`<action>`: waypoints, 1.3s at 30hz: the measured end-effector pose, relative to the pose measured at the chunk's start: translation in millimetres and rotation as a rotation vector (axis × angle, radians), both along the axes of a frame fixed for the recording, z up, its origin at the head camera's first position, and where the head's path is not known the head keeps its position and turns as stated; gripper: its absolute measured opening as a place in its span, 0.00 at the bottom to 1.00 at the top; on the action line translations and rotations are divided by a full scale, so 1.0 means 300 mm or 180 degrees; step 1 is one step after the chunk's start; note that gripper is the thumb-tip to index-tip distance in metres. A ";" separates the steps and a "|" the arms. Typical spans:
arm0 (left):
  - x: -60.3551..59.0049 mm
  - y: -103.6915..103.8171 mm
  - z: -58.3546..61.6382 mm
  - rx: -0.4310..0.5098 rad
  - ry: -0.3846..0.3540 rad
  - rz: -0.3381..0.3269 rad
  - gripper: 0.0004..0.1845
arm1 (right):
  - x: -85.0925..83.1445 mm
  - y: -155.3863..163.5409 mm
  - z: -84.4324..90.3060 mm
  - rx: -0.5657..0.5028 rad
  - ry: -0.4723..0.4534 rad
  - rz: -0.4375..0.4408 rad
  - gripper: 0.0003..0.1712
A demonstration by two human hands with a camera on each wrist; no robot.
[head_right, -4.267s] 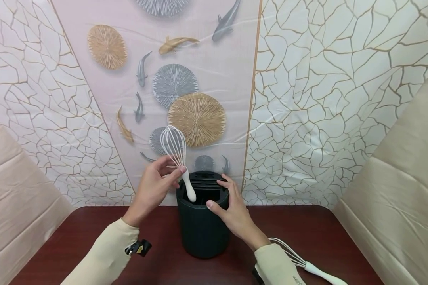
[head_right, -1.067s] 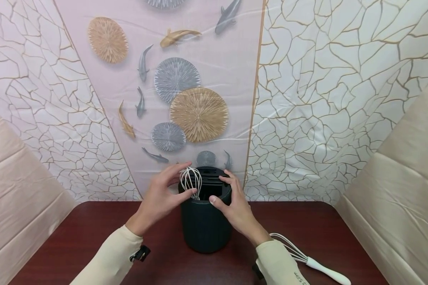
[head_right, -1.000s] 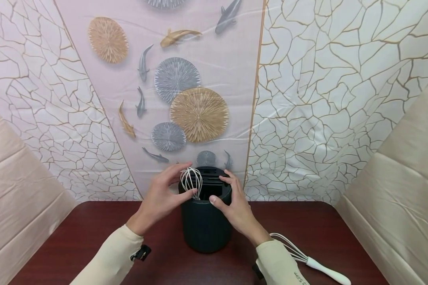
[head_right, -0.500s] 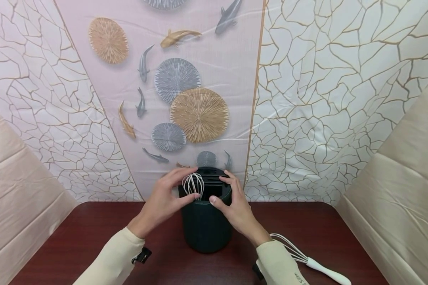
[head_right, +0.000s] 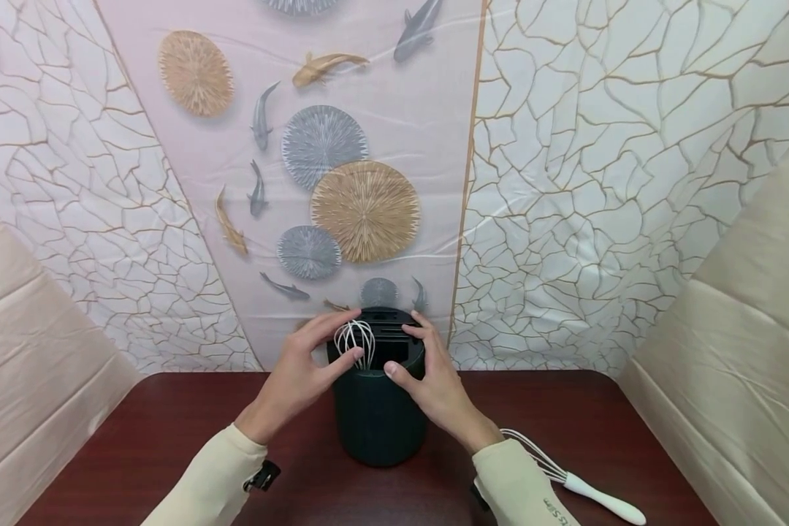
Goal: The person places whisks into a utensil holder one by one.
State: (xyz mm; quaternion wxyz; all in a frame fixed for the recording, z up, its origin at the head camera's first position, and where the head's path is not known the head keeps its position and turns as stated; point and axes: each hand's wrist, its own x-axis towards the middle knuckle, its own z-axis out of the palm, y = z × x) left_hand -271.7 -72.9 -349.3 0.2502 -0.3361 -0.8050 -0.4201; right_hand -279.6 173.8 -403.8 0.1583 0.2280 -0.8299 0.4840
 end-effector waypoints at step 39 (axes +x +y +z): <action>-0.055 -0.074 -0.101 0.0279 -0.0880 -0.0253 0.35 | -0.013 0.019 0.034 -0.0049 -0.0038 0.0283 0.30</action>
